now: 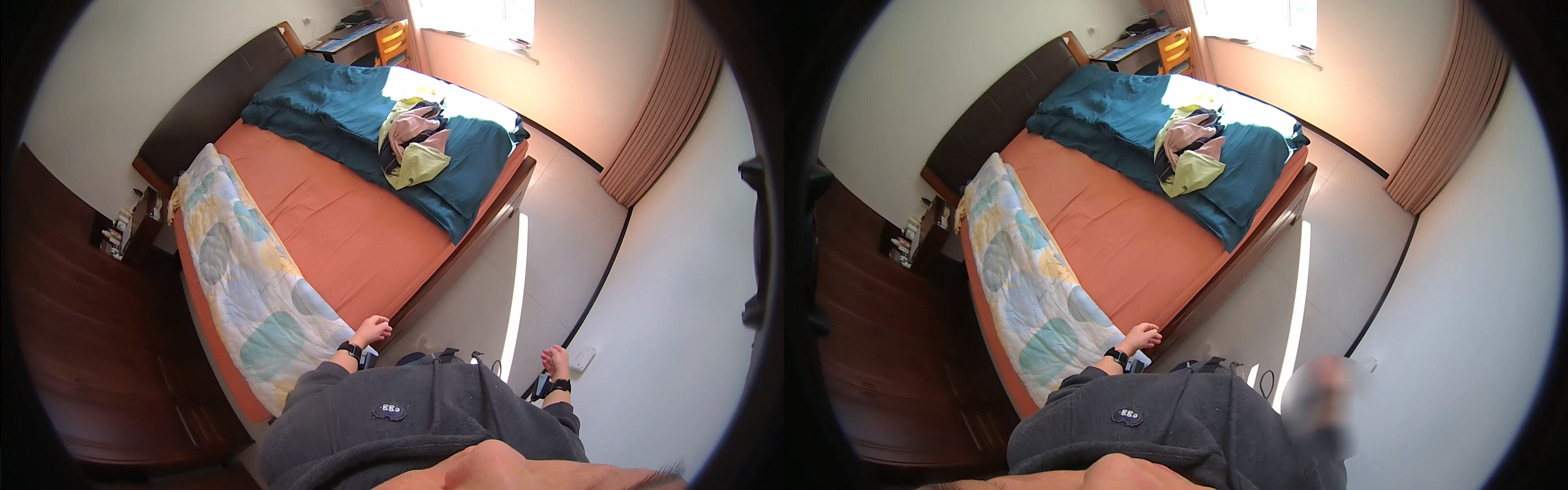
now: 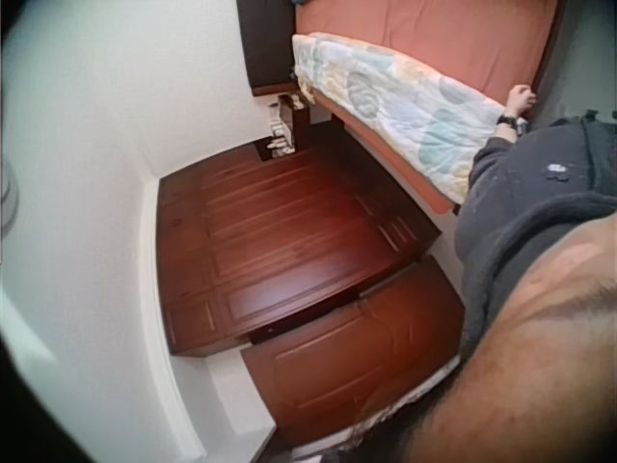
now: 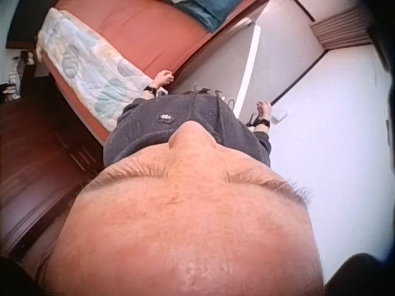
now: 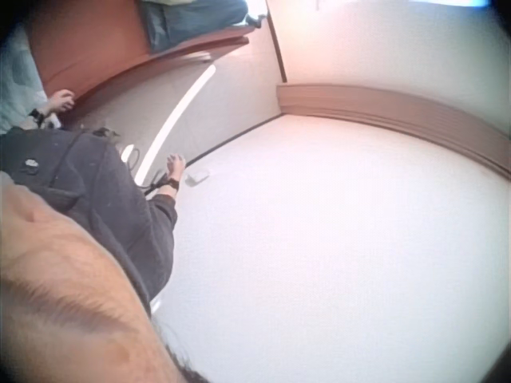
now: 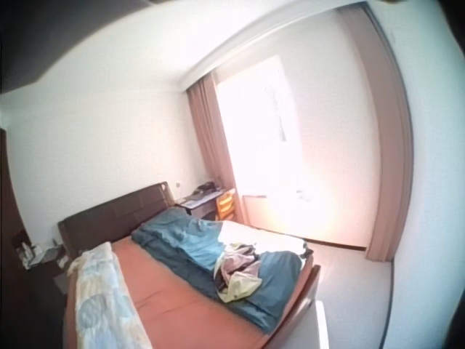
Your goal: The person folds a small patterned cloth, then spreads and folds a large duvet on the bed. They pick up socks and place them aside, then fold a pink and navy top and a light green pair of pants, stacking them on the bed.
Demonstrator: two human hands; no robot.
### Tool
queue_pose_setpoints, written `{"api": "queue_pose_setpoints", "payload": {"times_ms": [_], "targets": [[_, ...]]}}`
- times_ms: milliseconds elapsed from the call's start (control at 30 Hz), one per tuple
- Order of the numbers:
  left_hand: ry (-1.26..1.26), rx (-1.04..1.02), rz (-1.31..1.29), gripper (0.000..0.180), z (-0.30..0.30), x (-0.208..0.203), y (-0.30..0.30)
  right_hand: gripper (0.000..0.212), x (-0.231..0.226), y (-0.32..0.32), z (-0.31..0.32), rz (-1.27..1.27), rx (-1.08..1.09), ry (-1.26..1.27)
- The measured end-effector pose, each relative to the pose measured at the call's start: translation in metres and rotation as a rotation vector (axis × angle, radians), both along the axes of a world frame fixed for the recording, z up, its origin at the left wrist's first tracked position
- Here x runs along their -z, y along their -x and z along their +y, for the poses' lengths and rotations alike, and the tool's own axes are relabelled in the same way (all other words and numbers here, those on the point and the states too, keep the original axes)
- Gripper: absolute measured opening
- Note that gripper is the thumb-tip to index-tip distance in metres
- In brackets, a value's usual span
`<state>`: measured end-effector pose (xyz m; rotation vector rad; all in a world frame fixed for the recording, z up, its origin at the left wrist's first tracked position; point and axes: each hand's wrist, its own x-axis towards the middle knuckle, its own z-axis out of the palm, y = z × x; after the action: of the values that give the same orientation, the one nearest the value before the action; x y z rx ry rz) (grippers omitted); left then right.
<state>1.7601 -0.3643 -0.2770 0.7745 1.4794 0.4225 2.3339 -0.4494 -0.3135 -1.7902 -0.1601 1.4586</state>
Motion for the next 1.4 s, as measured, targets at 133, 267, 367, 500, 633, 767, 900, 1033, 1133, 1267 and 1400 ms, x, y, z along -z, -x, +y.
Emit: {"api": "queue_pose_setpoints", "payload": {"times_ms": [133,267,367,500,633,767,900,1033,1133,1267,1400], "targets": [[0.043,-0.072,0.015,0.045,0.050,-0.018,-0.028,0.036,-0.016,-0.003,0.044,0.024,0.199,-0.088],[-0.052,-0.249,0.041,0.050,0.120,-0.016,-0.041,0.039,-0.020,-0.018,0.115,-0.003,-0.025,-0.085],[-0.205,-0.351,0.029,0.047,0.204,-0.002,-0.045,0.044,-0.017,-0.039,0.166,-0.046,-0.043,-0.075],[-0.490,-0.421,0.101,0.043,0.341,0.023,-0.058,0.040,-0.019,-0.078,0.210,-0.112,0.024,0.002],[-0.702,-0.346,0.416,0.036,0.474,0.021,-0.070,0.036,-0.036,-0.118,0.237,-0.116,0.136,0.130],[-0.867,-0.423,0.699,0.034,0.573,-0.006,-0.069,0.038,-0.055,-0.149,0.278,-0.122,0.250,0.086],[-0.470,-0.277,0.734,0.041,0.629,-0.021,-0.056,0.037,-0.066,-0.170,0.345,-0.184,0.132,0.082],[-0.368,-0.126,0.634,0.046,0.658,-0.034,-0.055,0.038,-0.065,-0.183,0.438,-0.229,0.008,0.064],[-0.665,-0.456,0.145,0.035,0.678,-0.086,-0.074,0.038,-0.065,-0.186,0.533,-0.195,-0.159,0.036],[-1.014,-0.371,0.174,0.034,0.692,-0.229,-0.092,0.039,-0.083,-0.160,0.689,-0.297,-0.523,-0.126],[-1.355,-0.367,0.272,0.035,0.672,-0.352,-0.114,0.032,-0.123,-0.090,0.813,-0.240,-0.805,-0.528]]}}
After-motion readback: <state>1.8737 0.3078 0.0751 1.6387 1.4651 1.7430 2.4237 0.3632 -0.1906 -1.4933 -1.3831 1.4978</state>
